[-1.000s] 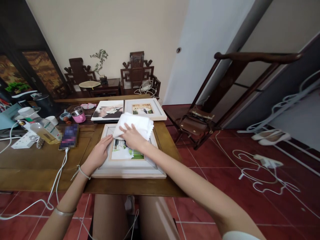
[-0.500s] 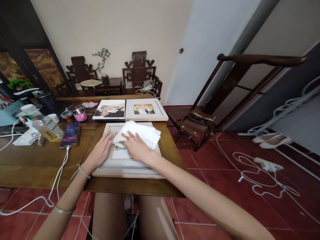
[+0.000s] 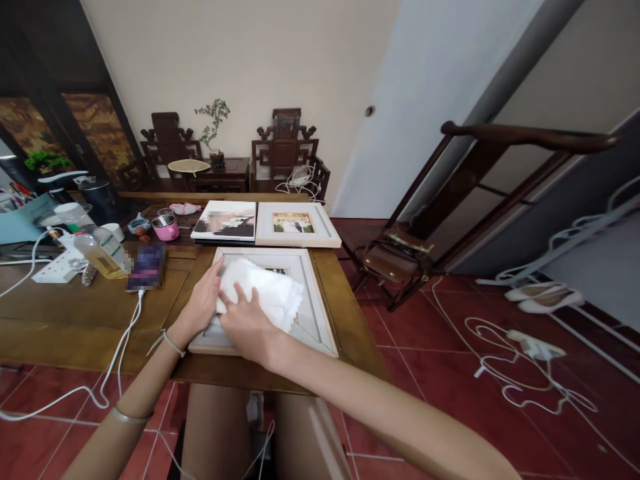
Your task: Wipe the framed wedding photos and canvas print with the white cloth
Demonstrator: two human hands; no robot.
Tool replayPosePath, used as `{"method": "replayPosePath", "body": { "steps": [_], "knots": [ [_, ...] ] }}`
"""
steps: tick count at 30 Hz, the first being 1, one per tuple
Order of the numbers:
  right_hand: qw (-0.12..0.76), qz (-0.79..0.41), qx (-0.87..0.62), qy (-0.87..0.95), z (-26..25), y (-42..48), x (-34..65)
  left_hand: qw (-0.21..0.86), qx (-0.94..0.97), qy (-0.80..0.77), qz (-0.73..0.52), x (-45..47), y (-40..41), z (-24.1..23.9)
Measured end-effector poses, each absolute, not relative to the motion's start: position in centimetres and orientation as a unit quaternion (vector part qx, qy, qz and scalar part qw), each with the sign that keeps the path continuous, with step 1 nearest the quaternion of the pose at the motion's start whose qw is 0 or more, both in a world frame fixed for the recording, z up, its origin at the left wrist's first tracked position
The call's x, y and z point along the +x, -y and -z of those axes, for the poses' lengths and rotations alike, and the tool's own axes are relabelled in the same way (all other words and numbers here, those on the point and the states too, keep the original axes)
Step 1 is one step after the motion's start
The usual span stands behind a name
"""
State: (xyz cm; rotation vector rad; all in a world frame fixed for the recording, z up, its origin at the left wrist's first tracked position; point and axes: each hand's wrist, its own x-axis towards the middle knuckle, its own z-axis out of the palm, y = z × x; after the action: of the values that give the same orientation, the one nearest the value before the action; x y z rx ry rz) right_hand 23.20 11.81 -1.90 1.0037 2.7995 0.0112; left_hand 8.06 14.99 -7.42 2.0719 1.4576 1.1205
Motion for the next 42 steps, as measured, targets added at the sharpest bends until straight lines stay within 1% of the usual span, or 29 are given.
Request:
{"method": "replayPosePath", "body": {
  "steps": [4,9,14,16,19,22,25,27,30,32,38,42],
  "knots": [
    [0.083,0.023,0.32,-0.943,1.4,-10.5,23.7,0.191,0.733,-0.505,-0.413,7.7,-15.2,7.5],
    [0.059,0.046,0.296,-0.952,1.7,-9.5,25.6,0.138,0.767,-0.493,-0.387,7.2,-16.1,8.7],
    [0.074,0.079,0.358,-0.927,1.0,-8.6,31.0,0.108,0.797,-0.486,-0.343,7.0,-16.5,9.5],
    [0.081,0.079,0.393,-0.913,0.3,-8.3,33.5,0.112,0.797,-0.496,-0.326,7.0,-16.4,9.7],
    [0.07,0.069,0.416,-0.904,-0.2,-7.9,35.5,0.127,0.797,-0.511,-0.297,7.0,-16.4,9.9],
    [0.047,0.072,0.402,-0.912,0.1,-7.6,34.4,0.128,0.797,-0.524,-0.273,7.1,-16.4,10.0],
    [0.007,0.092,0.366,-0.926,1.1,-7.6,30.8,0.118,0.796,-0.531,-0.265,7.1,-16.5,9.8],
    [-0.002,0.095,0.342,-0.935,1.7,-7.8,28.2,0.118,0.797,-0.527,-0.269,7.1,-16.6,9.7],
    [0.01,0.081,0.321,-0.943,2.2,-7.9,26.1,0.121,0.803,-0.514,-0.278,7.0,-16.8,9.6],
    [0.005,0.073,0.318,-0.945,2.4,-7.5,26.7,0.117,0.806,-0.506,-0.284,6.8,-16.9,9.8],
    [-0.059,0.004,0.398,-0.916,4.3,-5.0,34.7,0.111,0.812,-0.509,-0.264,6.7,-16.9,10.2],
    [-0.081,-0.027,0.414,-0.906,5.0,-4.6,38.9,0.111,0.815,-0.511,-0.248,6.9,-16.8,9.8]
  ]
}}
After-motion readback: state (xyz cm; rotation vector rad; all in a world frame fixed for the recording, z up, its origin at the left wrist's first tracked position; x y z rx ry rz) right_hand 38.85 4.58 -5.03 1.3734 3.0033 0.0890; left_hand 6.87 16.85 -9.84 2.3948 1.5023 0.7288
